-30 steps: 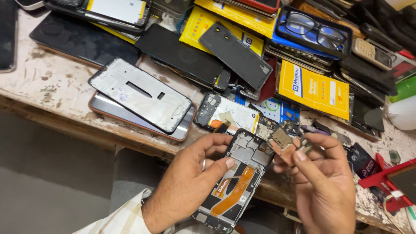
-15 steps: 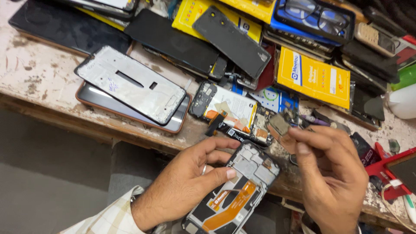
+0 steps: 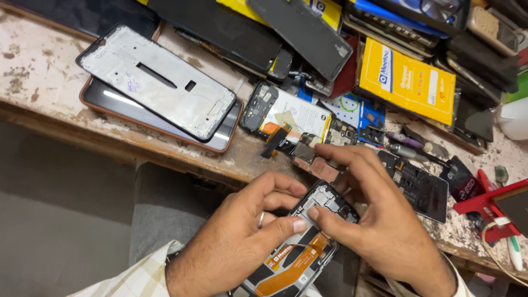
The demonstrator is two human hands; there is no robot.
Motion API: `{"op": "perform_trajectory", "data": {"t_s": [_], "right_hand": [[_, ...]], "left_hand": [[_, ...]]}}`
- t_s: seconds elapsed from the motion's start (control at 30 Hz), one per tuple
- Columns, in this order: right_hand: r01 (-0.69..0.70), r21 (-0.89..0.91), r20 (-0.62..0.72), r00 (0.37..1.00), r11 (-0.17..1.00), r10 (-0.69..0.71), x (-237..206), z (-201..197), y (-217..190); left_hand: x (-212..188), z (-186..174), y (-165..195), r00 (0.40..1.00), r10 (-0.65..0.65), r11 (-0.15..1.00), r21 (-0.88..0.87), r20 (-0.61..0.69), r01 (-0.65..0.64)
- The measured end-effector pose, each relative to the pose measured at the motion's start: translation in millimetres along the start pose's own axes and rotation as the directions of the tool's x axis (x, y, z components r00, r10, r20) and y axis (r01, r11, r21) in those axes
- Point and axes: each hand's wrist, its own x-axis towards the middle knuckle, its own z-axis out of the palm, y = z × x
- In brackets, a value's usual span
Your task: The person assembles a mobile phone by placing a circuit board and a battery into the chassis and fitting a screen component onto the frame.
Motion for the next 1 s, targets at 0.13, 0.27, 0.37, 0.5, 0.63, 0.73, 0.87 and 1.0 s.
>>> {"op": "perform_trajectory", "data": {"t_s": [0.13,0.27,0.37,0.5,0.63,0.73,0.87,1.0], "right_hand": [[-0.001,0.037,0.023,1.000,0.999,0.000,3.7,-0.9,-0.9],[-0.081,0.056,-0.033,0.996,0.995,0.083,4.9,0.3,0.1],[0.014,0.205,-0.058,0.998,0.979,-0.002,10.3,-4.1,1.5],[-0.093,0.084,-0.152,0.983,0.992,0.105,16.5,-11.0,3.3],[-0.070,0.220,-0.167,0.980,0.973,0.108,21.9,-10.0,9.4],[-0.083,0.270,-0.169,0.977,0.959,0.132,23.0,-8.2,15.3],[-0.086,0.291,-0.183,0.973,0.953,0.144,23.1,-4.5,20.1],[-0.161,0.316,-0.179,0.958,0.935,0.225,23.3,-3.5,20.5]], "left_hand": [[4.4,3.5,5.6,1.000,0.030,0.999,0.026,0.007,-0.030],[12.7,6.6,12.2,0.999,0.041,0.996,0.074,0.005,-0.042],[22.3,6.3,20.5,0.999,0.043,0.980,0.194,0.001,-0.042],[38.5,7.3,29.0,0.994,0.098,0.966,0.237,0.038,-0.104],[50.4,4.7,29.4,0.978,0.187,0.958,0.205,0.088,-0.202],[54.6,2.3,25.7,0.977,0.185,0.965,0.166,0.108,-0.201],[58.4,-1.2,23.1,0.986,0.127,0.971,0.192,0.107,-0.146],[59.8,-2.8,23.0,0.984,0.130,0.964,0.215,0.119,-0.153]]}}
